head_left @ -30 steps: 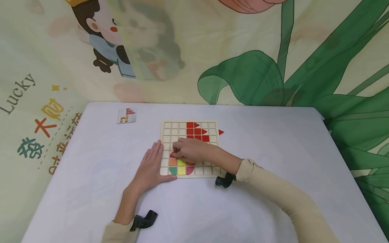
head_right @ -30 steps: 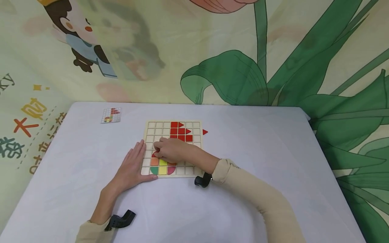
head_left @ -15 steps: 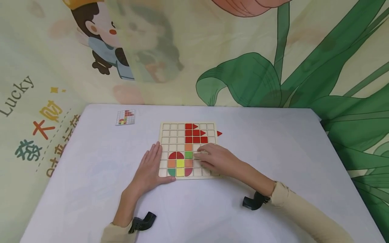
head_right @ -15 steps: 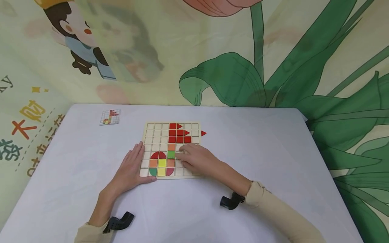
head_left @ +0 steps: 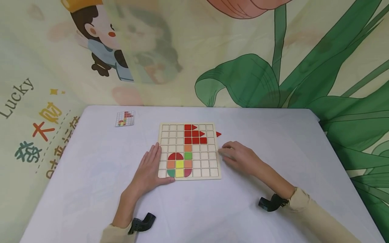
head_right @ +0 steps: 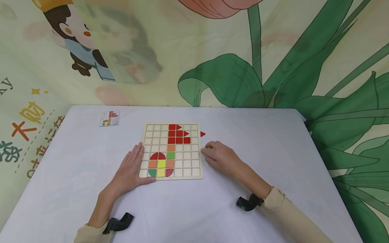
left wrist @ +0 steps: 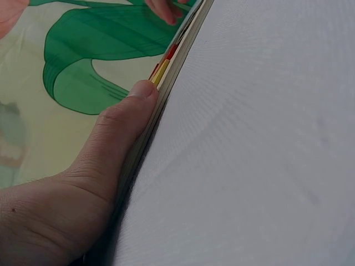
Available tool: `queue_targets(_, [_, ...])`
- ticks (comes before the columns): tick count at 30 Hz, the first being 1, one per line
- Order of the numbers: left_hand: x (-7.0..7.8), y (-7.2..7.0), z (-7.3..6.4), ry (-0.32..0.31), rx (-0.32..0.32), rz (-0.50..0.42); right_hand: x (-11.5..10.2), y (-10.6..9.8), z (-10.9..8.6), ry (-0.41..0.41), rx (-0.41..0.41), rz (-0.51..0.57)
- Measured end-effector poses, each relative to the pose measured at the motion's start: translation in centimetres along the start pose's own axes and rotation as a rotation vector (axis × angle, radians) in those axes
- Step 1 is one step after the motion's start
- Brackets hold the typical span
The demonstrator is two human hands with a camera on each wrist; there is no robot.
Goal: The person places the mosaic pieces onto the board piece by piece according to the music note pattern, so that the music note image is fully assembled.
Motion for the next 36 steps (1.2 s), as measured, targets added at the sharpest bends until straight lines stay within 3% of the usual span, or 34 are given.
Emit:
queue_targets(8, [-0.1,0.1,0.0,-0.011,0.0,-0.007,2.5,-1.1,3.8,0.137,0.03,0.06])
queue_targets(13, [0.0,0.1,-0.1,-0.015,0.001,-0.008,3.6,-0.3,6.4,0.171,-0.008,0.052])
queue_targets(21, [0.2,-0.2,-0.1,-0.01,0.004,-0.004,3.9,1.0,8.0,0.07,-0.07,0.045])
queue_targets(28, [0.2,-0.4,-0.1,-0.012,0.005,0.003,4.0,0.9,8.0,-0.009,-0.015,-0.007])
queue_targets(36, [0.2,-0.3,-0.2,-0.002,0.009,0.012,3.5,0.7,7.0,-0.15,0.061,0.062])
Point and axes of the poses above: each hand's wrist, its own z-axis towards the middle knuckle, its own y-axis out of the palm, x = y × z, the point moved 9 cm from there along z, towards the middle knuckle, and after that the axes turned 3 degrees about y, right-handed, at the moved point
